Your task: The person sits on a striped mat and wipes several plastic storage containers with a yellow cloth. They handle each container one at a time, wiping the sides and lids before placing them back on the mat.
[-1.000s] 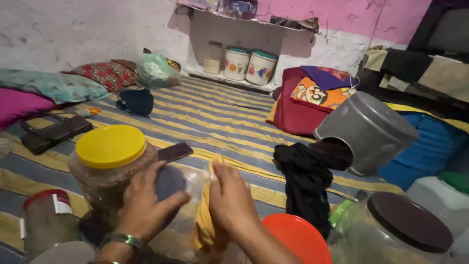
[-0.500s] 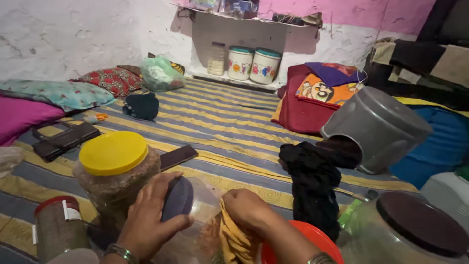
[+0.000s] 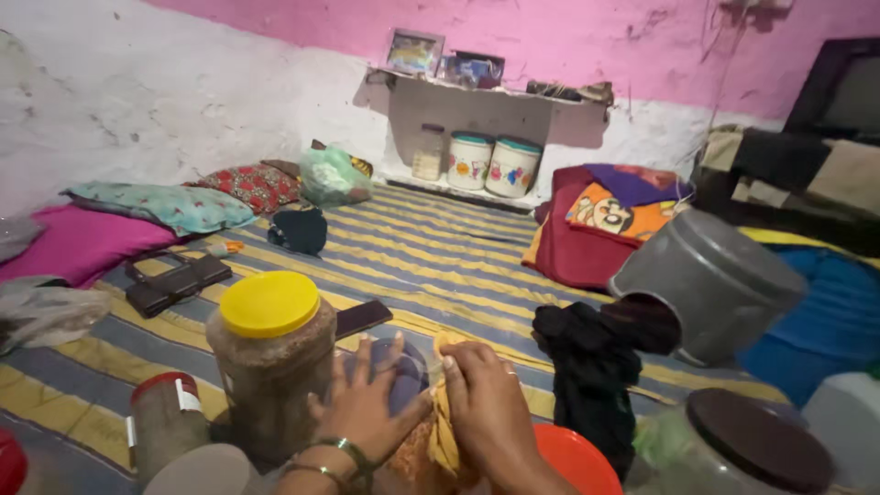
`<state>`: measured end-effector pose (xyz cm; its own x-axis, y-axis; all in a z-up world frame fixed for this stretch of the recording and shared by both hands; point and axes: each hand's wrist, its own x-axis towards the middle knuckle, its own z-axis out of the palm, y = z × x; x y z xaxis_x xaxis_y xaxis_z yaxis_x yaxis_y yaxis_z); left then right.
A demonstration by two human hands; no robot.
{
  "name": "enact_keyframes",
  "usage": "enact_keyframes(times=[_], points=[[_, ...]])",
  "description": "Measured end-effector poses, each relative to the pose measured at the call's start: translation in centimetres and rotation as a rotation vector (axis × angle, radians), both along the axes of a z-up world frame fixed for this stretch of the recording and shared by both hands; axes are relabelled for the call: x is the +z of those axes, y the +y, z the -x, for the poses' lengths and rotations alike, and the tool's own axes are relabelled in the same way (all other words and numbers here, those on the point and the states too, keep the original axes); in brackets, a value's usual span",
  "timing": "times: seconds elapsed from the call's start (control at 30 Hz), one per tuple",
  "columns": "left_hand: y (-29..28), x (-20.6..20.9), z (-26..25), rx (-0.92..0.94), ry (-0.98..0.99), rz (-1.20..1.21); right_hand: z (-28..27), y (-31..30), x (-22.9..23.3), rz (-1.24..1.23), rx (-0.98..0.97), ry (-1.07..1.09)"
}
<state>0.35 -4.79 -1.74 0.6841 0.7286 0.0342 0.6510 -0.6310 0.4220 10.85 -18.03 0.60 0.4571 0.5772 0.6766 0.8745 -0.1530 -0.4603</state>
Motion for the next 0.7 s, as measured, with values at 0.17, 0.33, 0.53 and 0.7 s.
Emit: enact_keyframes(times=[0.17,0.33,0.53,0.7], points=[[-2.3,4.7,1.1,-0.103,0.087,-0.016,0.0,-2.7,4.1,-0.061,0.081,0.033],[-4.0,11.6,4.1,-0.252,0.349,-0.248,0.8,-3.9,8.4,-0.108,0.11,-0.039],[-4.4,18.3,9.1,-0.252,0.529,-0.426,4.3,-5.0,13.1,-0.063,0.167,-0.118],[-4.2,19.8,13.4,-0.153,0.625,-0.506,7.8,-6.0,17.0,0.006,0.186,-0.2]])
